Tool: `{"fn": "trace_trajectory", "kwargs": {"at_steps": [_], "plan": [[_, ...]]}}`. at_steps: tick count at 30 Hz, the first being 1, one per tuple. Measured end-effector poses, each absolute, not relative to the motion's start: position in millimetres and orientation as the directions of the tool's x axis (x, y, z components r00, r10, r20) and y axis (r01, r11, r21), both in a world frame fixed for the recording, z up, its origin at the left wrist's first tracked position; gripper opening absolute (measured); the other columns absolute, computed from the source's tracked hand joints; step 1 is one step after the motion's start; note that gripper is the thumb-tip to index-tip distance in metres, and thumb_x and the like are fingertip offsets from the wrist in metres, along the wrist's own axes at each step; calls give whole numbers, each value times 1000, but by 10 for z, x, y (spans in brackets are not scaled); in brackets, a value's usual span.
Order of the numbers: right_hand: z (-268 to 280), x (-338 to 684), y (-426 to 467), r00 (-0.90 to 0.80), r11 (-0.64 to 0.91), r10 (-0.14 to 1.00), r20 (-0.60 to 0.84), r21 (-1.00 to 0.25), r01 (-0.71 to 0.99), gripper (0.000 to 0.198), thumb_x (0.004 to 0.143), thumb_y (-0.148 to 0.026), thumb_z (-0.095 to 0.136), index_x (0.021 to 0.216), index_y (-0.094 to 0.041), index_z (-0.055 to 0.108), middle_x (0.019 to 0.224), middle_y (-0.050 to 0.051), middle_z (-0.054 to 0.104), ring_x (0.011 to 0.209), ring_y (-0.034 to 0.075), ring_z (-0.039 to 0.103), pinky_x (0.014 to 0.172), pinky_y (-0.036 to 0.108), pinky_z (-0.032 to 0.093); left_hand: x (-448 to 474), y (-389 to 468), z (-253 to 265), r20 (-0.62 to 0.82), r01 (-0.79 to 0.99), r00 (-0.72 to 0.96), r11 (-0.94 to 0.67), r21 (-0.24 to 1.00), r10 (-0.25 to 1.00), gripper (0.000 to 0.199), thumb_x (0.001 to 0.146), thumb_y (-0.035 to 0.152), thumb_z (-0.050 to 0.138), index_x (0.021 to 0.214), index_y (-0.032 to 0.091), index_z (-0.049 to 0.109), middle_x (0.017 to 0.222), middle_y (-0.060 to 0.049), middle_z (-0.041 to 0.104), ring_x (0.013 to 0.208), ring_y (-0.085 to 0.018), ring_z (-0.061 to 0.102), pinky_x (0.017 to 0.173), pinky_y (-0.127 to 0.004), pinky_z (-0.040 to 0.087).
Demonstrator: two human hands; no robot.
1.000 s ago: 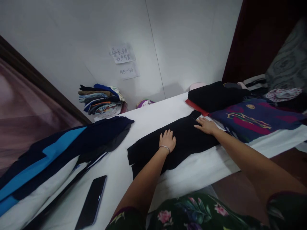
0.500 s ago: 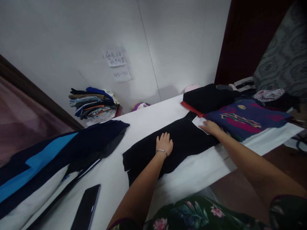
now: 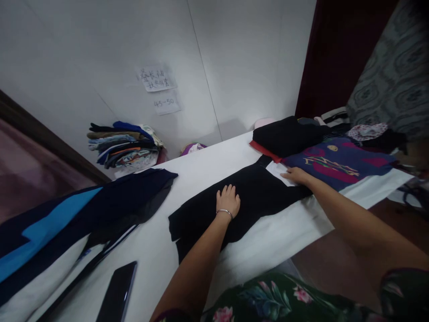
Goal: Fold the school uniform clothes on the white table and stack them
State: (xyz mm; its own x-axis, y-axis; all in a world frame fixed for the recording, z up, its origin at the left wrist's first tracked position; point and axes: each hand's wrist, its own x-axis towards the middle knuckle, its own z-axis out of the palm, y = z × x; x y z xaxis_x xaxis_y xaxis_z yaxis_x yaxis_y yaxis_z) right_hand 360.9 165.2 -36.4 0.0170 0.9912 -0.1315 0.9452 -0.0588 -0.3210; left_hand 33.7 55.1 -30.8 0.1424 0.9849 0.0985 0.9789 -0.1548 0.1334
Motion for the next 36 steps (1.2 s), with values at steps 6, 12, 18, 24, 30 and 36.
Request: {"fn": "trace_trajectory", "kwargs": {"at_steps": [6, 12, 18, 24, 30, 36], "plan": [[-400, 3591, 1629, 52, -88, 987, -150, -252, 964, 36, 81, -42, 57, 103, -17, 70, 99, 12, 71, 93, 26, 67, 74, 29, 48, 343, 542, -318, 113, 979, 139, -154, 136, 984, 48, 93, 32, 33, 139, 22, 45, 148, -4, 42, 139, -22, 31, 114, -49, 22], [-256, 3406, 1729, -50, 37, 997, -57, -210, 977, 55, 82, -43, 56, 127, -13, 57, 125, 19, 60, 117, 31, 56, 95, 40, 43, 358, 540, -323, 120, 977, 135, -152, 146, 984, 49, 93, 32, 33, 138, 20, 46, 148, -5, 43, 139, -22, 32, 114, -50, 22], [-279, 2921, 2021, -307, 336, 937, 163, -195, 921, 65, 90, -50, 40, 145, -16, 36, 155, 12, 27, 143, 27, 19, 113, 45, 25, 358, 527, -318, 129, 978, 137, -155, 140, 982, 49, 93, 33, 33, 138, 20, 46, 147, -6, 44, 138, -22, 32, 114, -50, 23], [-575, 2846, 2197, -191, 178, 979, -77, -154, 972, 70, 91, -58, 28, 146, -16, 33, 157, 11, 21, 144, 28, 14, 112, 57, 17, 361, 523, -342, 118, 979, 131, -147, 141, 984, 50, 93, 33, 32, 139, 20, 45, 147, -6, 44, 138, -22, 33, 114, -49, 22], [-485, 2870, 2219, -162, 140, 982, -100, -193, 971, 68, 90, -58, 31, 146, -20, 34, 156, 9, 22, 144, 27, 16, 113, 53, 18, 376, 544, -346, 89, 980, 114, -127, 155, 989, 51, 93, 34, 32, 140, 19, 44, 147, -6, 44, 138, -22, 32, 114, -49, 22], [-294, 2493, 1748, -293, 313, 949, 118, -227, 922, 67, 91, -62, 25, 145, -23, 37, 156, 9, 24, 144, 30, 15, 111, 59, 17, 398, 533, -328, 63, 979, 107, -116, 167, 992, 52, 93, 35, 31, 141, 19, 42, 149, -5, 41, 139, -23, 31, 114, -49, 21]]}}
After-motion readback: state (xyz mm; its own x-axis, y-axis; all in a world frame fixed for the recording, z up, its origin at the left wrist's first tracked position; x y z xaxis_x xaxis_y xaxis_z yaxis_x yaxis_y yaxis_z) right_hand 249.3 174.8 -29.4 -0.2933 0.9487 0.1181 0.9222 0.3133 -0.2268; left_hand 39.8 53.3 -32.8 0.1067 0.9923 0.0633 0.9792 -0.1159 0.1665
